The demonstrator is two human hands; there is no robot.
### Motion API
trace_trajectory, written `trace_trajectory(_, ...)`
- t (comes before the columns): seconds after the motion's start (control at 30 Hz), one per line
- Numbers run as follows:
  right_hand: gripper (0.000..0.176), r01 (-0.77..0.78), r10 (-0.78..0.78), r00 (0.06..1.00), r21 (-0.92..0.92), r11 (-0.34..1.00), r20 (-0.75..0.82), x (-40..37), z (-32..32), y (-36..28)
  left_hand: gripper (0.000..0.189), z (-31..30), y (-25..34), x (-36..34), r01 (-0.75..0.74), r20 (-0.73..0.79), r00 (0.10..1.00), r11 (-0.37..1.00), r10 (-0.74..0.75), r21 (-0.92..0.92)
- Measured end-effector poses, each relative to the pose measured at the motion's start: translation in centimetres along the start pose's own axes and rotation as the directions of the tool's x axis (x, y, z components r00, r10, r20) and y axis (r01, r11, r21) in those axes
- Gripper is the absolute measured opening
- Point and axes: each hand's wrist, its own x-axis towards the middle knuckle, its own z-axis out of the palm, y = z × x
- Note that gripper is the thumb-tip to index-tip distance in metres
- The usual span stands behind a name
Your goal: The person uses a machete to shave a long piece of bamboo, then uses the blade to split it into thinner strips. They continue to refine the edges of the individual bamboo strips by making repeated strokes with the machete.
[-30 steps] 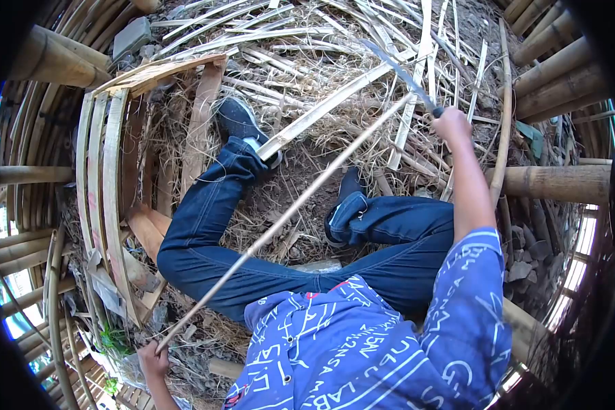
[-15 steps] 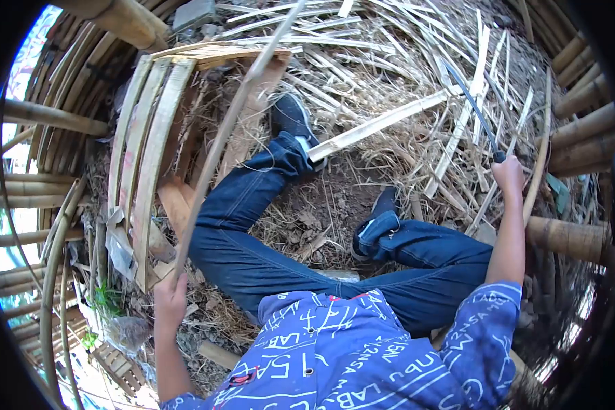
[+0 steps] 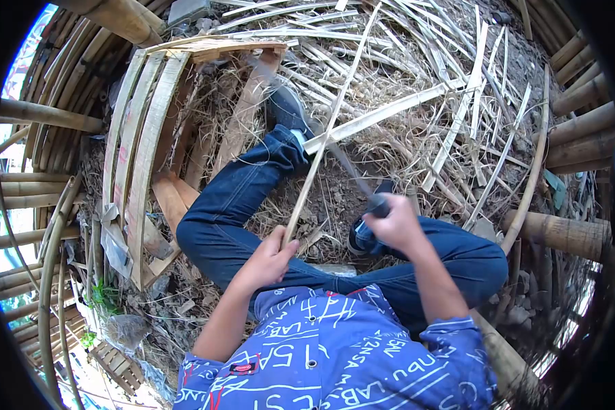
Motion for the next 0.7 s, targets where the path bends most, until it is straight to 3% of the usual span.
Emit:
trace_trajectory(0.03, 0.021, -0.035, 0.035, 0.998, 0.009, 0.999, 0.055, -0.6, 1.4, -0.7, 0.017, 0.3, -0.1, 0.0, 0.009, 0.002, 1.000, 1.000, -0.009, 0.002)
trace_trajectory(0.1, 0.021, 0.021, -0.018, 0.998, -0.050, 0.999, 0.061, -1.2, 4.7, 0.2, 0.022, 0.5, -0.6, 0.0, -0.046, 0.057, 0.997, 0.981, 0.058, -0.189)
trace_trajectory(0.13, 0.022, 0.009, -0.008, 0.997, -0.015, 1.000, 0.071, -1.7, 5.5, -0.8, 0.027, 0.4, -0.9, 0.0, -0.006, 0.071, 0.997, 0.972, 0.023, -0.236)
trace_trajectory(0.17, 0.019, 0.054, -0.056, 0.997, 0.036, 0.998, 0.056, -2.0, 7.0, -0.3, 0.027, 0.5, -1.5, 0.1, -0.001, 0.072, 0.997, 0.972, 0.018, -0.235)
trace_trajectory(0.27, 0.020, 0.106, -0.106, 0.986, 0.008, 0.994, 0.128, -2.2, 8.4, -0.4, 0.035, 1.3, -3.1, 0.3, -0.230, -0.003, 0.973, 0.972, 0.230, -0.051)
trace_trajectory(0.3, 0.020, 0.103, -0.103, 0.986, 0.007, 0.995, 0.128, -2.2, 8.4, -0.6, 0.035, 1.4, -2.8, 0.1, -0.228, -0.001, 0.974, 0.972, 0.228, -0.053)
trace_trajectory(0.37, 0.023, 0.136, -0.123, 0.984, -0.094, 0.986, 0.132, -2.0, 7.8, -1.4, 0.034, 1.5, -1.6, -0.4, -0.051, 0.026, 0.998, 0.997, 0.053, -0.052)
trace_trajectory(0.6, 0.028, 0.234, -0.154, 0.957, -0.345, 0.909, 0.244, -1.5, 6.7, -2.4, 0.033, 1.9, -1.1, -0.5, -0.048, 0.093, 0.993, 0.977, 0.069, -0.206)
trace_trajectory(0.7, 0.025, 0.213, -0.084, 0.955, -0.462, 0.861, 0.284, -1.3, 6.3, -3.0, 0.033, 2.0, -1.4, -0.5, -0.034, 0.107, 0.992, 0.970, 0.061, -0.239)
